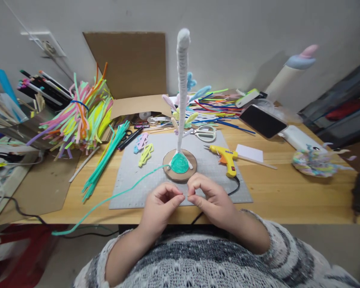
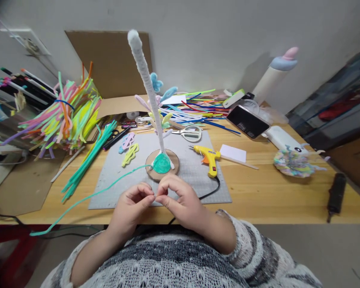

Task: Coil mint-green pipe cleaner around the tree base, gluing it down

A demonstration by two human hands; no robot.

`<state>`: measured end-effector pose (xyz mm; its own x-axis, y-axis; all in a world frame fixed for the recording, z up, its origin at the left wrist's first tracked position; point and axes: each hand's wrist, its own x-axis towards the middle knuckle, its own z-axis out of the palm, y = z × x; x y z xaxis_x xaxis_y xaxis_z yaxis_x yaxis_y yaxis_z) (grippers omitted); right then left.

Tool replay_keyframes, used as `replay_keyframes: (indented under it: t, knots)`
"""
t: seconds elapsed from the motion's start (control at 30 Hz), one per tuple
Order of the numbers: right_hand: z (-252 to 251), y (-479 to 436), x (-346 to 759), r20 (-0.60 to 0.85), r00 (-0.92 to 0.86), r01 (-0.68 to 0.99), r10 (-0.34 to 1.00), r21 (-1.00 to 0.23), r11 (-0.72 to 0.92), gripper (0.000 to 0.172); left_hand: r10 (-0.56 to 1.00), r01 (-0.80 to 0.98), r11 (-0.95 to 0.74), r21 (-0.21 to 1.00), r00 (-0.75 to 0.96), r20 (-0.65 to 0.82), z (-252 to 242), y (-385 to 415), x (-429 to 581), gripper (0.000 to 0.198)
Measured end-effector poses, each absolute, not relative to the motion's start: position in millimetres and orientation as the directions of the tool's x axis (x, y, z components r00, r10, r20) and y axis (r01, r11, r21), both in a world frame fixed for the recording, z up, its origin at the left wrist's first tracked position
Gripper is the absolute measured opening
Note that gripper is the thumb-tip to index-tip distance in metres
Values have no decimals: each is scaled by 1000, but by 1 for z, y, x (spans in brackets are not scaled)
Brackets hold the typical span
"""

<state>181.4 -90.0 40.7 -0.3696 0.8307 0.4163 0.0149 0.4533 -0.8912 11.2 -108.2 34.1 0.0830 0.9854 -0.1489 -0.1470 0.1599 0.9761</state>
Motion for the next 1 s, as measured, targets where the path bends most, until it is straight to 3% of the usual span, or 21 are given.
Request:
replay_keyframes:
  t: [0.2, 0.37, 0.47, 0.67, 0.83, 1.0]
  knots:
    - [37, -92, 180, 452, -359, 81, 817, -857, 509, 6, 996, 108, -84, 991, 53, 78, 42, -112, 9, 14]
    - [35, -94, 181, 517, -429, 279, 741, -704, 653, 6, 970, 296, -244, 923, 70, 234, 47, -113, 5, 8]
    - [34, -94, 180, 486, -494, 382, 721, -623, 683, 11, 958, 358, -287, 888, 110, 265, 47, -112, 3, 8]
    - [26, -90, 178, 434, -405, 447, 805, -674, 589, 14, 986, 272, -165, 948, 54, 156, 43, -111, 5, 10]
    - [17, -89, 186, 371, -282, 353, 885, -817, 456, 15, 1000, 131, 7, 991, 26, -10, 32, -112, 4, 25]
    - [12, -86, 210, 243, -154, 366, 958, -886, 283, 24, 995, 173, 53, 984, 76, -67, 22, -114, -1, 32]
